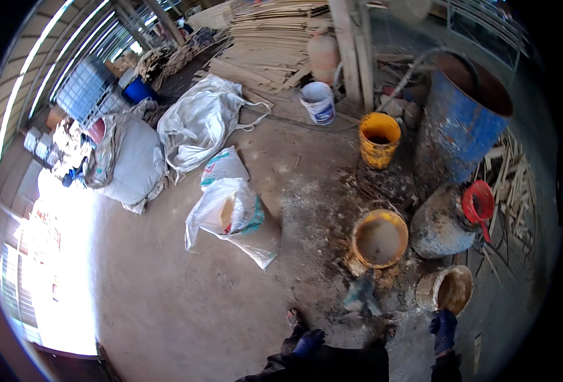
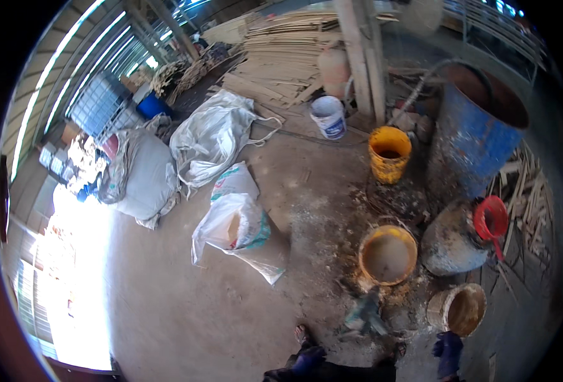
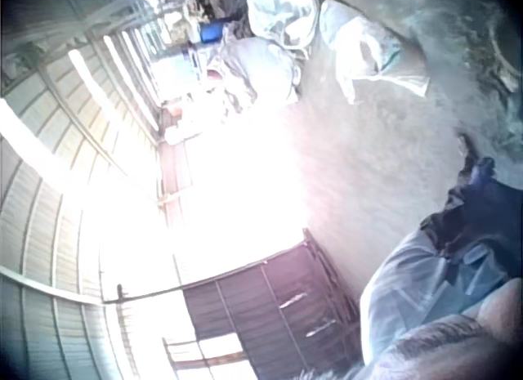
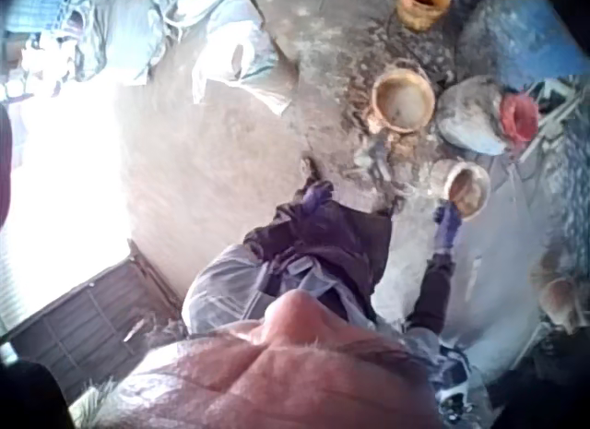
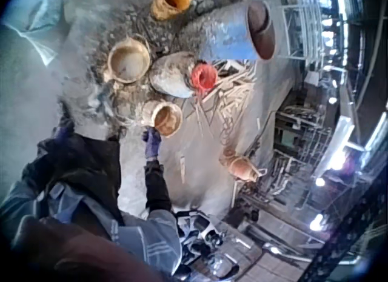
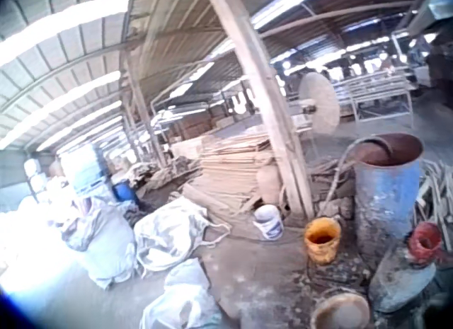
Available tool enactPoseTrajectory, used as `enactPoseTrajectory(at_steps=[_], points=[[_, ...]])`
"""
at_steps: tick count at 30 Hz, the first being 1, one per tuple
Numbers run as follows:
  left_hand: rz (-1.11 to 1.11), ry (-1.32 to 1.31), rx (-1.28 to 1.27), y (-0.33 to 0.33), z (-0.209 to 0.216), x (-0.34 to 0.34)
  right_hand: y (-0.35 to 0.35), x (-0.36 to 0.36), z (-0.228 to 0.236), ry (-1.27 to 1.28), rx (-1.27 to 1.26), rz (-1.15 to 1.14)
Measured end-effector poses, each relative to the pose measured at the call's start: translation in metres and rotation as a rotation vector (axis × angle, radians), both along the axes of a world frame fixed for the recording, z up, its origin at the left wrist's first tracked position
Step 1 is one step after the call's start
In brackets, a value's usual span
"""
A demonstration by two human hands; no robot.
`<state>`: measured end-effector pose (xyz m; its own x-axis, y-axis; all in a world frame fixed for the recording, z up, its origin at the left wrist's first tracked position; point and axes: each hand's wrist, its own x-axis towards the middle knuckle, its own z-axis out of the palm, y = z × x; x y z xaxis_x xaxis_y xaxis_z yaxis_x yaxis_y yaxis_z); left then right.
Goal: The person mixes a light-colored substance in a bucket using an electric mixer, adds more powder from a bag, and stirs the mixture again.
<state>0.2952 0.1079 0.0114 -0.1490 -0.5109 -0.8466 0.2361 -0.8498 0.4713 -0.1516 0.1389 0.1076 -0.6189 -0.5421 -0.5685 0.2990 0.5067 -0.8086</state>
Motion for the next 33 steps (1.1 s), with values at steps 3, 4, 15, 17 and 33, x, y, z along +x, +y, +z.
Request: enactPoseTrajectory(at_steps=[3, 4, 15, 17, 33], points=[[0.009, -0.249, -0.32, -0.018, -0.059, 0.141, -0.087, 0.148, 0.041, -0.118, -0.018, 0.265], [0.002, -0.427, -0.292, -0.07, -0.013, 0.149, -0.108, 0.193, 0.047, -0.217, 0.057, 0.276], [0.273, -0.976, -0.574, -0.32, 0.123, 0.409, -0.377, 0.599, -0.02, -0.687, -0.008, 0.968], [0.21, -1.117, -0.632, -0.354, 0.13, 0.434, -0.421, 0.651, -0.022, -0.507, 0.059, 0.989], [-0.547, -1.242, -0.337, -0.559, -0.01, 0.52, -0.553, 0.782, -0.227, 0.234, 0.633, 1.361]])
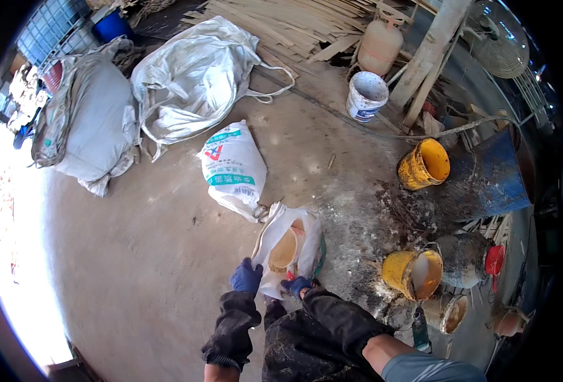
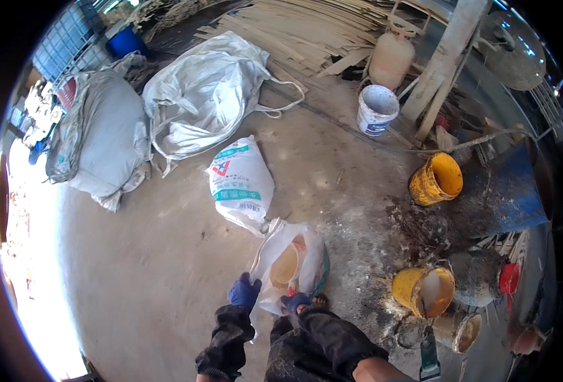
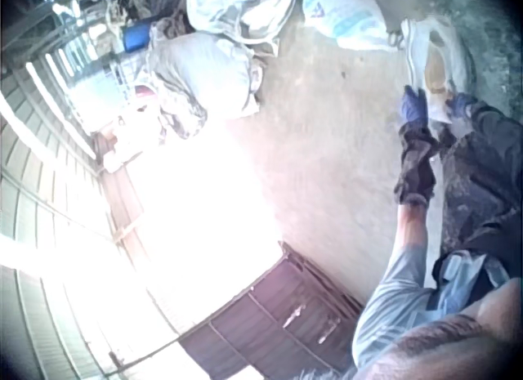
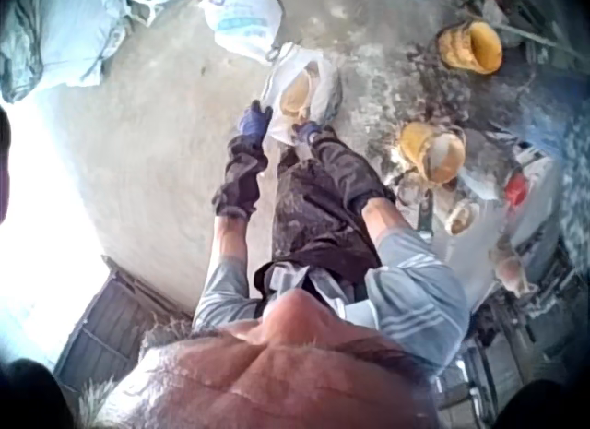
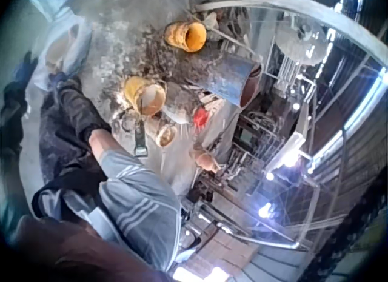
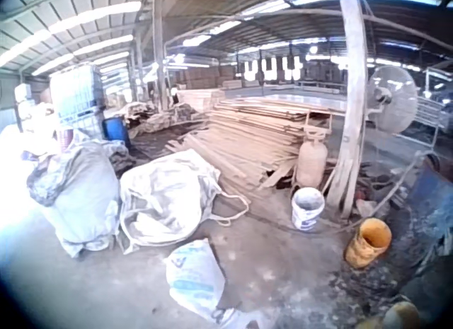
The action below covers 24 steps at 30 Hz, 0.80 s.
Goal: The person mixes a light-colored substance in a bucket using an electric mixer, adds more powder from a bag, and stirs the mixture again.
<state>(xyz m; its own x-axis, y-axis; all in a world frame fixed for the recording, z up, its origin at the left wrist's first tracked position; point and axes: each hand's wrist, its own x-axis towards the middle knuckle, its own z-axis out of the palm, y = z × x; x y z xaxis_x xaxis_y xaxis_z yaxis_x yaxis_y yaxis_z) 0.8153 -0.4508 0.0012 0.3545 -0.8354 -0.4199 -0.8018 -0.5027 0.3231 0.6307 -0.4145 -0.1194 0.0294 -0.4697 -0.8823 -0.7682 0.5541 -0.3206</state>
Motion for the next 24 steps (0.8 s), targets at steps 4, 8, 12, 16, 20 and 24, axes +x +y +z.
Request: enactPoseTrajectory(at_steps=[4, 8, 12, 16, 20, 24], points=[[-0.063, 0.225, -0.044, -0.043, 0.015, -0.026, -0.005, -0.02, -0.068, -0.165, 0.103, -0.362], [-0.036, 0.322, -0.186, -0.049, 0.036, 0.008, -0.06, 0.036, 0.055, -0.542, 0.414, -1.1], [-0.106, 0.402, -0.161, -0.062, 0.037, -0.009, -0.056, 0.039, -0.001, -0.951, 0.487, -1.685], [-0.029, 0.495, -0.149, -0.06, 0.036, 0.004, -0.035, 0.039, -0.027, -1.095, 0.533, -1.823], [-0.05, 0.527, -0.174, -0.058, 0.032, 0.002, -0.013, 0.035, -0.05, -0.727, -0.174, -1.21], [-0.05, 0.537, -0.191, -0.055, 0.03, 0.01, -0.083, 0.04, -0.052, -0.776, 0.145, -2.063]])
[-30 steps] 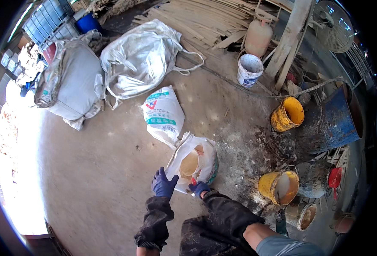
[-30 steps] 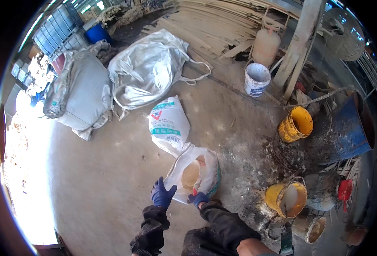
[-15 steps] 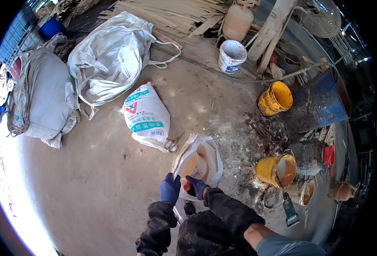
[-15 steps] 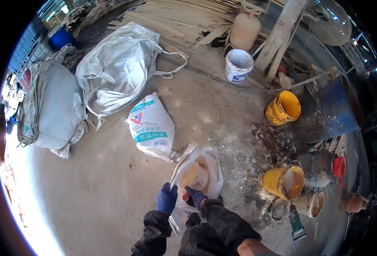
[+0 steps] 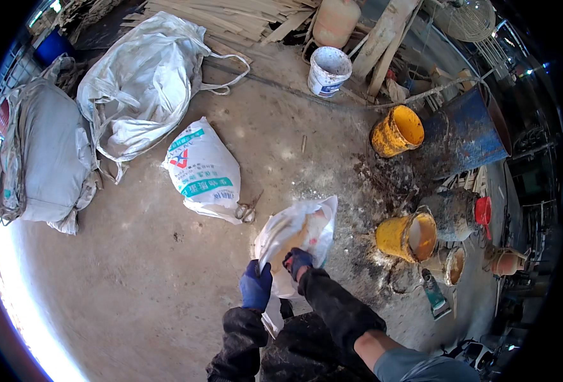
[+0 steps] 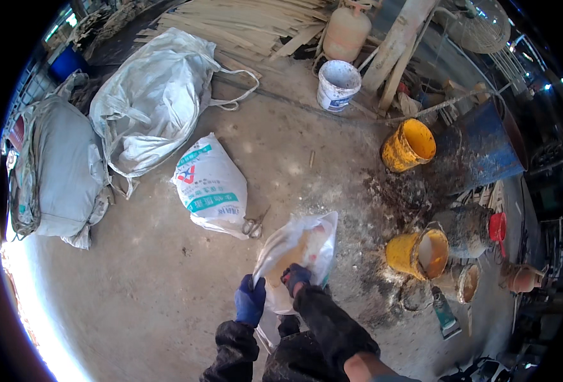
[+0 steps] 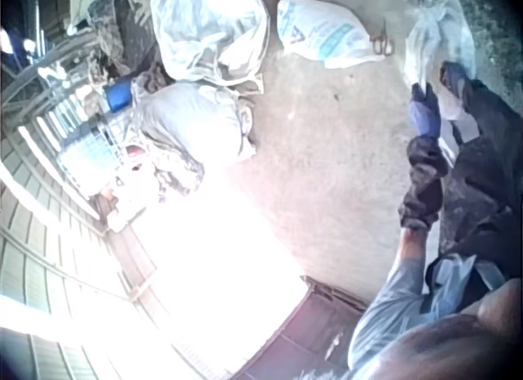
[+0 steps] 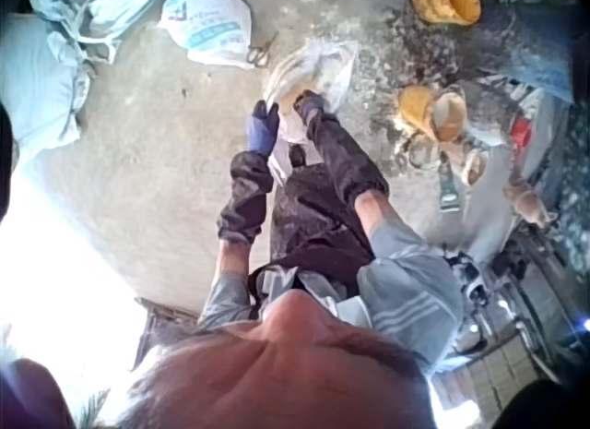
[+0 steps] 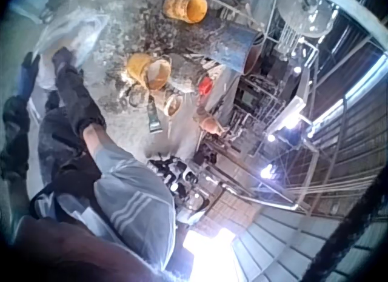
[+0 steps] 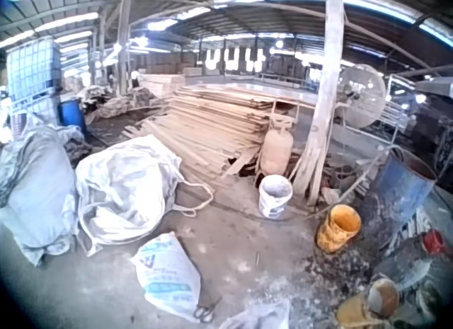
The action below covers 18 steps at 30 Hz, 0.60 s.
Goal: The person mixes a light-colored substance in a bucket using an electric mixer, adds more powder from a bag, and stirs the mixture again.
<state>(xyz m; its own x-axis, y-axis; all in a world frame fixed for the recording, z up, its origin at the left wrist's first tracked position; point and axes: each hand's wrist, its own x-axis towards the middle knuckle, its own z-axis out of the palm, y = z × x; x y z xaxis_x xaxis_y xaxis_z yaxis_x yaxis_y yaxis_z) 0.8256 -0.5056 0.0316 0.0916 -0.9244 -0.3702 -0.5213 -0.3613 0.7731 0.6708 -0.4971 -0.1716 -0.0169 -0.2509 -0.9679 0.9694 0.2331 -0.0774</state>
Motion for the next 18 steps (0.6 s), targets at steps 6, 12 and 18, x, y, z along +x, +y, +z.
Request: enactPoseTrajectory(at_steps=[6, 12, 18], points=[[0.084, 0.162, -0.019, 0.001, -0.011, -0.015, 0.018, 0.008, -0.013, 0.483, -0.008, 1.011], [0.193, 0.086, -0.028, 0.011, 0.0, -0.003, 0.026, -0.037, 0.044, 0.5, -0.023, 1.682], [0.206, 0.154, 0.067, 0.004, 0.008, -0.013, -0.008, -0.107, 0.054, 1.562, -0.155, 1.938]])
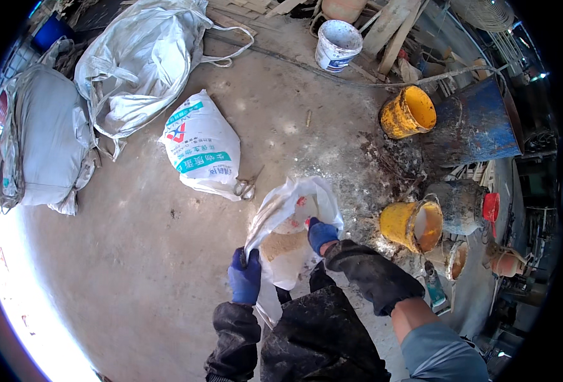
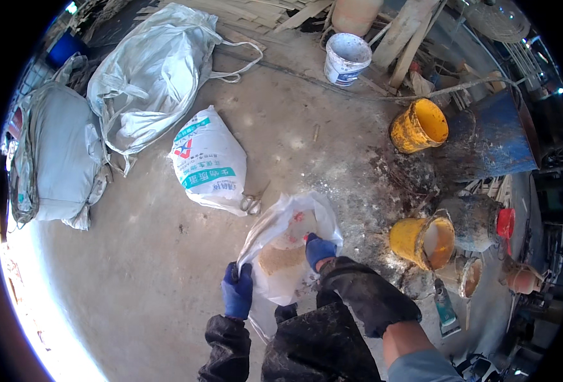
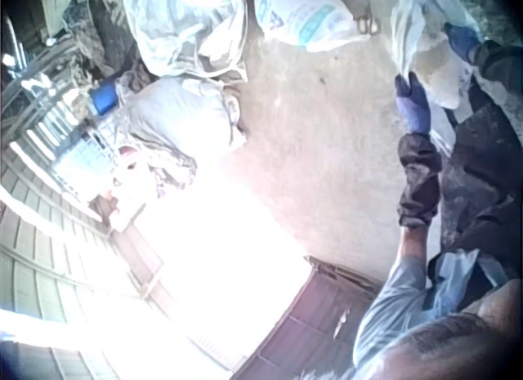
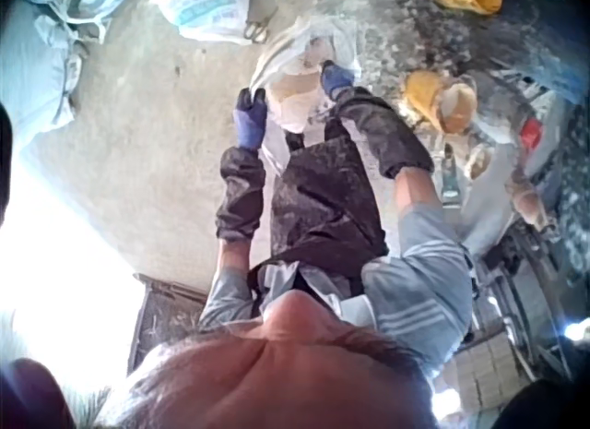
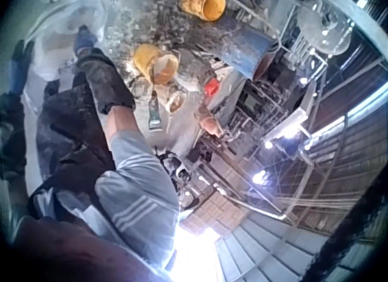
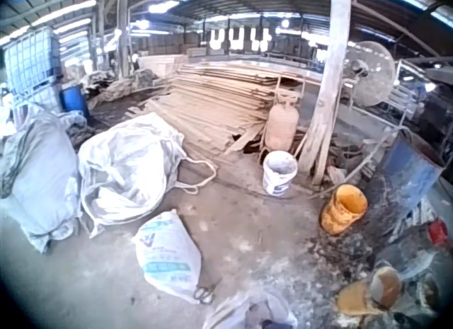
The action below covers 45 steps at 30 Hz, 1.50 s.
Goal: The person mixes a light-colored substance in a bucket using an electric mixer, adds more powder from a bag, and stirs the mixture again.
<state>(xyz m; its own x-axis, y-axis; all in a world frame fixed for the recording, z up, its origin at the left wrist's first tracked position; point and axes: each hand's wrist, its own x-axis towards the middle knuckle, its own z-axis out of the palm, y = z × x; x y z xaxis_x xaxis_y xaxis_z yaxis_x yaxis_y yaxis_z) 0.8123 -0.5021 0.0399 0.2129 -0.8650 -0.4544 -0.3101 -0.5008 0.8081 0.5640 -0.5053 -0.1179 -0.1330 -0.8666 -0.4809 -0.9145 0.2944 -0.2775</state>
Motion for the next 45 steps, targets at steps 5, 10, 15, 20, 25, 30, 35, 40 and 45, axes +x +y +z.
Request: enactPoseTrajectory(at_steps=[5, 10, 15, 20, 25, 30, 35, 40, 45], points=[[-0.032, -0.039, -0.015, -0.005, -0.008, -0.02, 0.011, -0.006, -0.064, 0.04, -0.033, -0.067], [0.019, -0.049, -0.081, 0.01, -0.01, -0.008, -0.002, 0.011, -0.042, -0.285, 0.717, -0.28], [0.001, -0.049, -0.022, 0.024, -0.006, -0.007, 0.034, 0.004, -0.039, -0.376, 0.489, 1.146], [0.032, -0.107, 0.051, 0.056, -0.031, 0.009, 0.077, 0.018, -0.045, -0.817, 0.237, 0.875], [0.145, -0.024, -0.014, 0.061, -0.033, 0.033, 0.073, 0.027, -0.037, -1.089, 0.146, 0.786], [-0.005, -0.056, -0.026, 0.057, -0.021, 0.032, 0.071, 0.006, -0.027, -1.038, 0.132, 0.76], [0.018, 0.054, 0.039, 0.072, -0.018, -0.003, 0.101, -0.011, -0.036, -1.388, 0.681, 0.056], [-0.101, 0.059, 0.018, 0.082, -0.022, -0.032, 0.135, -0.035, -0.05, -1.485, 0.435, -0.016], [-0.07, 0.063, -0.006, 0.068, -0.013, -0.052, 0.124, -0.061, -0.045, -1.843, 1.032, -0.696]])
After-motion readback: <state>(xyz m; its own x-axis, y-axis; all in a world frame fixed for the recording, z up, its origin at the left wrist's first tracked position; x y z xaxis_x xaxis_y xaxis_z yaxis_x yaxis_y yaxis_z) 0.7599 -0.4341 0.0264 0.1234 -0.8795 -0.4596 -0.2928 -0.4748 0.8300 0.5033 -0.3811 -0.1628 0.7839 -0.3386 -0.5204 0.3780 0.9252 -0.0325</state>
